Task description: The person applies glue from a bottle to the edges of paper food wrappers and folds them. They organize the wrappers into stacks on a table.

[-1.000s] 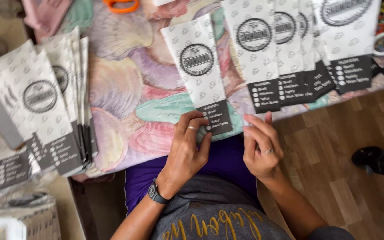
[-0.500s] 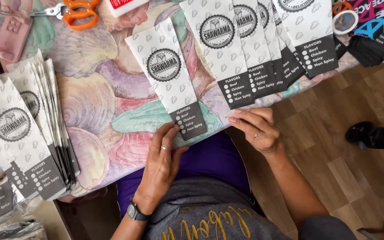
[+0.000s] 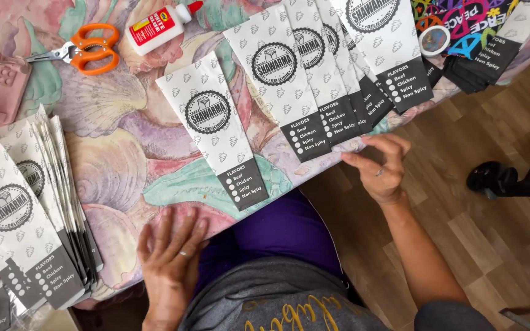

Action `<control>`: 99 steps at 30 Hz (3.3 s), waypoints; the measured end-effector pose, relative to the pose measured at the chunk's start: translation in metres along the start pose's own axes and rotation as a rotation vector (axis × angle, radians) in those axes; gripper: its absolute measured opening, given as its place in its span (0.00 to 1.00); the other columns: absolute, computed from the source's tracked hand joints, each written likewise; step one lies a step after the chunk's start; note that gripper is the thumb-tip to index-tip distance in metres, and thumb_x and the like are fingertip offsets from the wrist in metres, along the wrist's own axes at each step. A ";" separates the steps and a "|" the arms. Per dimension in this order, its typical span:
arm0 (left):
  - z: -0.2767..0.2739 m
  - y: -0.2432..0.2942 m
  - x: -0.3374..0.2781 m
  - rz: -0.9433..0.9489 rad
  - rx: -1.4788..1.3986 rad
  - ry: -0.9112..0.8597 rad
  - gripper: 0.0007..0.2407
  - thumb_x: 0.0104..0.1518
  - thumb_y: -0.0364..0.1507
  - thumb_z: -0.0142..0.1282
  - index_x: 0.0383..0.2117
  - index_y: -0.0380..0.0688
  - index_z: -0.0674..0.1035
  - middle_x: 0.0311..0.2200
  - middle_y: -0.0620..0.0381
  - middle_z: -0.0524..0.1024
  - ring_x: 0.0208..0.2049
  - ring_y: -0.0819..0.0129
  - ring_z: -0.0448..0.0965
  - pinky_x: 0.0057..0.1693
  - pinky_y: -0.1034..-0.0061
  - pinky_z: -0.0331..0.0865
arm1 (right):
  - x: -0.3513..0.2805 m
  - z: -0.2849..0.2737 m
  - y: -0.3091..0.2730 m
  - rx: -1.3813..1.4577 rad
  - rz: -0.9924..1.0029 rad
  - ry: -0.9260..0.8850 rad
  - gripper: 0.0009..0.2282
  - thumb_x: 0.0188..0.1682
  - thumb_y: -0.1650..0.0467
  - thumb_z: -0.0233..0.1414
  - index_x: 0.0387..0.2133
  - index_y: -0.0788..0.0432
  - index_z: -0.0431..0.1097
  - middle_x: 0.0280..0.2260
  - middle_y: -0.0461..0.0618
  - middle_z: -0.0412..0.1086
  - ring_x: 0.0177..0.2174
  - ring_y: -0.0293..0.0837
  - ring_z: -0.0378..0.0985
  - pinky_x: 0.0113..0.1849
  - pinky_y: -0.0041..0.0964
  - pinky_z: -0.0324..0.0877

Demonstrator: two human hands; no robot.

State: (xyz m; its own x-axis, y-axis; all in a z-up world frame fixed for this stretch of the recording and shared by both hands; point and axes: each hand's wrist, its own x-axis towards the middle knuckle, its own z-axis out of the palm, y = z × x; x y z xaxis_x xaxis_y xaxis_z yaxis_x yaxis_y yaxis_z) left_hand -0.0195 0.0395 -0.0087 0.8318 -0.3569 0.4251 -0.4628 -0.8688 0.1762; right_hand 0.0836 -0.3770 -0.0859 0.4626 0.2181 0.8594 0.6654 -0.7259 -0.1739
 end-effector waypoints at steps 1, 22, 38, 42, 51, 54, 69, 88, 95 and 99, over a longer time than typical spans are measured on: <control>0.000 -0.005 -0.005 -0.036 -0.075 0.054 0.16 0.59 0.30 0.66 0.52 0.60 0.79 0.58 0.64 0.76 0.67 0.55 0.69 0.71 0.58 0.53 | -0.006 -0.001 0.006 0.005 0.032 0.004 0.07 0.47 0.72 0.67 0.37 0.47 0.81 0.46 0.53 0.66 0.48 0.51 0.64 0.45 0.43 0.71; -0.008 -0.003 -0.011 -0.481 -0.372 0.091 0.10 0.45 0.29 0.74 0.31 0.52 0.82 0.18 0.66 0.65 0.23 0.77 0.65 0.37 0.82 0.68 | 0.074 -0.051 0.047 -0.292 0.412 -0.061 0.10 0.54 0.81 0.66 0.47 0.74 0.77 0.44 0.67 0.69 0.39 0.58 0.71 0.35 0.49 0.71; 0.036 0.014 0.117 -0.404 -0.444 0.000 0.23 0.56 0.28 0.65 0.56 0.28 0.72 0.50 0.37 0.71 0.33 0.61 0.77 0.37 0.70 0.79 | 0.105 -0.044 0.047 0.483 1.114 0.077 0.10 0.49 0.84 0.59 0.41 0.63 0.75 0.35 0.49 0.75 0.34 0.30 0.78 0.28 0.15 0.69; 0.049 0.021 0.132 -0.480 -0.403 0.000 0.30 0.50 0.25 0.70 0.59 0.29 0.68 0.47 0.36 0.69 0.25 0.62 0.72 0.36 0.63 0.75 | 0.119 -0.047 0.009 0.069 0.577 -0.033 0.07 0.55 0.86 0.56 0.44 0.70 0.75 0.38 0.60 0.74 0.35 0.45 0.76 0.38 0.34 0.73; 0.053 0.028 0.150 -0.626 -0.412 0.018 0.32 0.41 0.21 0.73 0.56 0.24 0.71 0.43 0.34 0.69 0.34 0.37 0.83 0.40 0.46 0.78 | 0.129 -0.016 -0.026 -0.152 -0.201 -0.364 0.07 0.52 0.80 0.54 0.40 0.63 0.77 0.32 0.53 0.71 0.32 0.51 0.76 0.36 0.41 0.73; 0.052 0.027 0.156 -0.645 -0.370 -0.019 0.33 0.43 0.23 0.73 0.57 0.23 0.70 0.43 0.36 0.69 0.37 0.37 0.82 0.42 0.46 0.77 | 0.143 -0.020 -0.032 0.115 -0.051 -0.428 0.09 0.48 0.74 0.59 0.41 0.63 0.76 0.33 0.55 0.74 0.34 0.55 0.77 0.39 0.46 0.72; 0.047 0.031 0.165 -0.670 -0.455 -0.039 0.33 0.45 0.21 0.72 0.57 0.16 0.67 0.41 0.30 0.69 0.38 0.38 0.81 0.43 0.47 0.77 | 0.127 0.002 0.031 -0.229 0.476 -0.638 0.23 0.60 0.66 0.54 0.60 0.76 0.66 0.54 0.78 0.64 0.55 0.70 0.63 0.53 0.60 0.59; 0.043 0.067 0.197 -0.638 -0.768 -0.041 0.30 0.49 0.21 0.68 0.56 0.13 0.67 0.47 0.21 0.66 0.44 0.24 0.79 0.47 0.42 0.77 | 0.124 0.032 0.029 0.500 0.977 -0.487 0.37 0.35 0.72 0.72 0.57 0.78 0.63 0.34 0.48 0.66 0.35 0.35 0.70 0.39 0.25 0.73; 0.084 0.058 0.187 -0.576 -0.882 -0.012 0.30 0.48 0.21 0.69 0.58 0.18 0.67 0.46 0.27 0.69 0.38 0.38 0.84 0.44 0.50 0.80 | 0.181 0.020 -0.005 0.837 1.059 -0.648 0.44 0.29 0.83 0.67 0.65 0.65 0.55 0.45 0.56 0.69 0.44 0.45 0.76 0.42 0.41 0.77; 0.094 0.056 0.178 -0.550 -0.855 -0.004 0.28 0.52 0.26 0.66 0.59 0.33 0.66 0.50 0.41 0.69 0.31 0.59 0.81 0.45 0.61 0.78 | 0.194 0.008 0.012 0.534 1.112 -0.566 0.30 0.41 0.86 0.57 0.59 0.63 0.57 0.50 0.61 0.73 0.48 0.51 0.78 0.47 0.46 0.78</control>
State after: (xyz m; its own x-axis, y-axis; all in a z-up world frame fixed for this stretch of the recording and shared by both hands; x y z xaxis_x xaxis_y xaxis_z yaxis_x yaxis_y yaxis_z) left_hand 0.1316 -0.1054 -0.0069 0.9957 0.0158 0.0914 -0.0787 -0.3764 0.9231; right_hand 0.1863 -0.3375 0.0751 0.9888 0.0168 -0.1481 -0.1307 -0.3807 -0.9154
